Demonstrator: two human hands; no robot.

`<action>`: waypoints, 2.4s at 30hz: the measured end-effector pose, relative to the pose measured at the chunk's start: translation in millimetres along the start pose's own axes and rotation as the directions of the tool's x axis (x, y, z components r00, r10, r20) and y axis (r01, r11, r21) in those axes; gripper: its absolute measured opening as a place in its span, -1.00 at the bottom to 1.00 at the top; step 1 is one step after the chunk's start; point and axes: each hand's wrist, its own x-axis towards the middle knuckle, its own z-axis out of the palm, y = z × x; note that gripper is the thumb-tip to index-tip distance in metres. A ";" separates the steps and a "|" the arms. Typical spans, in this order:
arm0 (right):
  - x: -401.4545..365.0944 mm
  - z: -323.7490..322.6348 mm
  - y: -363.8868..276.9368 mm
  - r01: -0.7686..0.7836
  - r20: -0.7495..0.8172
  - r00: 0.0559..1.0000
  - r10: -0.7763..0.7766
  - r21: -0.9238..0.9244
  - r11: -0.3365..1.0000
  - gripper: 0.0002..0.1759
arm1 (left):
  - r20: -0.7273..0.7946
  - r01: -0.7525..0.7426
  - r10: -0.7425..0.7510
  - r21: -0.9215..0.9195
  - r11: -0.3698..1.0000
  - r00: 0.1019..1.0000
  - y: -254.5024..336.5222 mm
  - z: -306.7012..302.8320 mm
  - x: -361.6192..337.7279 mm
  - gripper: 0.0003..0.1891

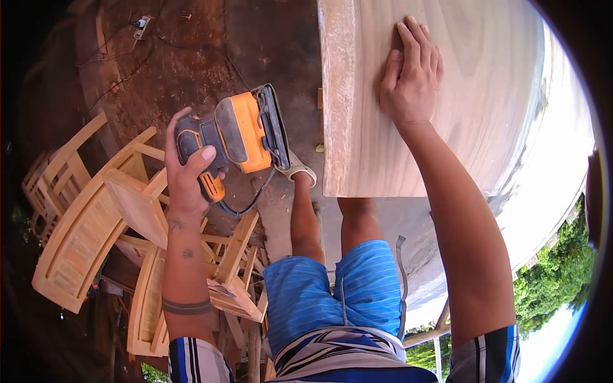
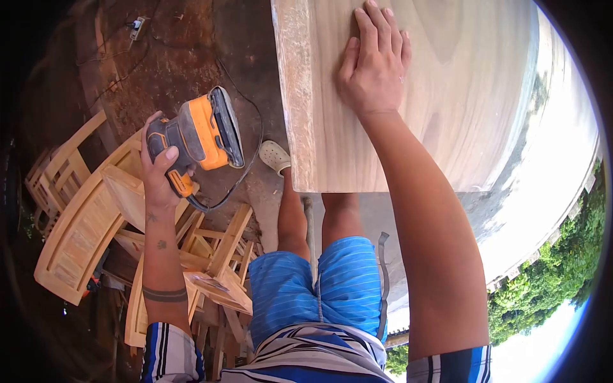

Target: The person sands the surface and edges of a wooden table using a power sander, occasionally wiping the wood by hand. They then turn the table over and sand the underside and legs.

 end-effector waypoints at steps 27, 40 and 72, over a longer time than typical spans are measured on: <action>-0.3 2.0 1.1 -0.026 0.030 0.999 0.025 0.024 0.999 -0.51 | 0.091 0.500 -0.514 -0.426 0.754 0.853 -25.8 12.3 17.7 -0.64; -0.3 0.4 1.5 0.013 0.058 0.998 -0.014 0.016 1.000 -0.51 | 0.183 0.165 -0.153 -0.052 0.985 0.971 -88.2 11.4 8.6 -0.24; 1.8 -2.8 -4.8 -0.008 0.120 0.993 0.011 -0.024 1.000 -0.50 | 0.116 -0.064 0.061 0.027 0.998 0.991 -55.7 36.9 28.5 -0.26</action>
